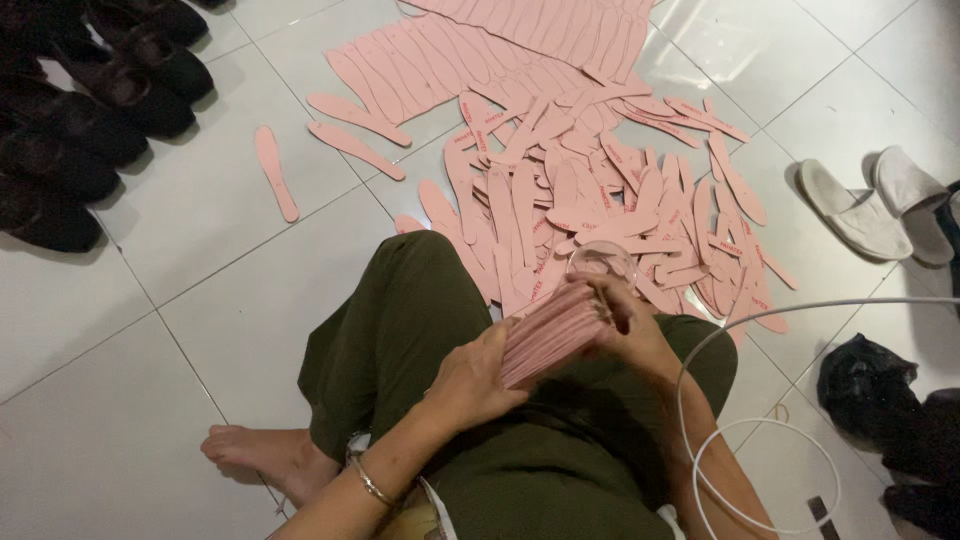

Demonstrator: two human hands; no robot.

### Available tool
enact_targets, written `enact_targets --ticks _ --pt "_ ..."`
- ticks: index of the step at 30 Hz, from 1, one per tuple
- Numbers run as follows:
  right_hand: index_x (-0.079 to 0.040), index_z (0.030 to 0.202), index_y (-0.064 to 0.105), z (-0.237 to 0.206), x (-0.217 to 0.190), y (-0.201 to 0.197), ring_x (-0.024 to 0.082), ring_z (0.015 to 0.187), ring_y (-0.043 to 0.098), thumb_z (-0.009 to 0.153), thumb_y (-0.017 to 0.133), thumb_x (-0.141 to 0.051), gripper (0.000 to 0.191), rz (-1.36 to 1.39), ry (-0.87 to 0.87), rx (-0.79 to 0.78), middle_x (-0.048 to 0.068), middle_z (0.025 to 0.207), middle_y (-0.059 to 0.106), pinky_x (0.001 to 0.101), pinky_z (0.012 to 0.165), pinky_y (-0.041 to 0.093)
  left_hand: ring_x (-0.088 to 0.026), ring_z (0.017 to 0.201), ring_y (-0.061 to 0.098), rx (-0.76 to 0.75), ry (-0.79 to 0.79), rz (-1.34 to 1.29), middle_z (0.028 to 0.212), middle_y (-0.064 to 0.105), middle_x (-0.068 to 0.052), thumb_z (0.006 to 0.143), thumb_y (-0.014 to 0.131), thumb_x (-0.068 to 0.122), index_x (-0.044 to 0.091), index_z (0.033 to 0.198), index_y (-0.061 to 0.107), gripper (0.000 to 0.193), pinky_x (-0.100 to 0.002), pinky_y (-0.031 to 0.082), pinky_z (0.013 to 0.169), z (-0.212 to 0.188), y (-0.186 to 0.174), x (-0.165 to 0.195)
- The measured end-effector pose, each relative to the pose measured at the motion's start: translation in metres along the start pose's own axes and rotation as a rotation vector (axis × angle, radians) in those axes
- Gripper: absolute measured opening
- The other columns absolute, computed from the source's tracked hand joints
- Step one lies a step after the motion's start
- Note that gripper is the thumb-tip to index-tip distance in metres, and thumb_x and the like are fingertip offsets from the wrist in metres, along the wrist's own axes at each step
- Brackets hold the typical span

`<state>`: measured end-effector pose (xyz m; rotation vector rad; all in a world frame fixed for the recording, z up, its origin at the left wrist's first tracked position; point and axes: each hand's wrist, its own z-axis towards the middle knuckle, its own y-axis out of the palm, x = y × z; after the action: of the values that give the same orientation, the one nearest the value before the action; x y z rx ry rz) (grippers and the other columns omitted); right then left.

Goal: The person sits on the floor among a large pile of pink foam insoles and sorts through them, aligning matching insoles into stacks by hand. They tap the stacks square and wrap rubber bands around each finished bundle, placing completed bundles on the floor beside them.

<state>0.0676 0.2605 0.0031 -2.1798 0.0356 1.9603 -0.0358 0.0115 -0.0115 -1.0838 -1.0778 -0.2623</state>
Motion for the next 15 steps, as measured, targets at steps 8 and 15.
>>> enact_targets --ticks 8,15 --pt "-0.023 0.148 0.054 0.001 -0.065 0.013 0.019 0.111 0.070 0.057 0.084 -0.064 0.104 -0.699 0.096 -0.144 0.003 0.130 0.069 0.0384 0.098 0.056 -0.045 0.096 0.067 -0.087 -0.090 0.113 0.120 0.065 -0.022 0.073 0.083 0.026 0.001 0.124 0.049 0.066 -0.053 0.055 0.081 -0.008 0.016 0.004" --pt "-0.014 0.133 0.054 -0.007 -0.071 0.061 0.043 0.138 0.038 0.050 0.088 -0.071 0.105 -1.079 -0.470 0.060 0.014 0.151 0.041 0.0594 0.115 0.030 -0.043 0.100 0.068 0.091 -0.349 -0.086 0.104 0.070 -0.025 0.068 0.090 0.036 0.003 0.106 0.056 0.060 -0.050 0.055 0.083 0.012 -0.003 -0.013"
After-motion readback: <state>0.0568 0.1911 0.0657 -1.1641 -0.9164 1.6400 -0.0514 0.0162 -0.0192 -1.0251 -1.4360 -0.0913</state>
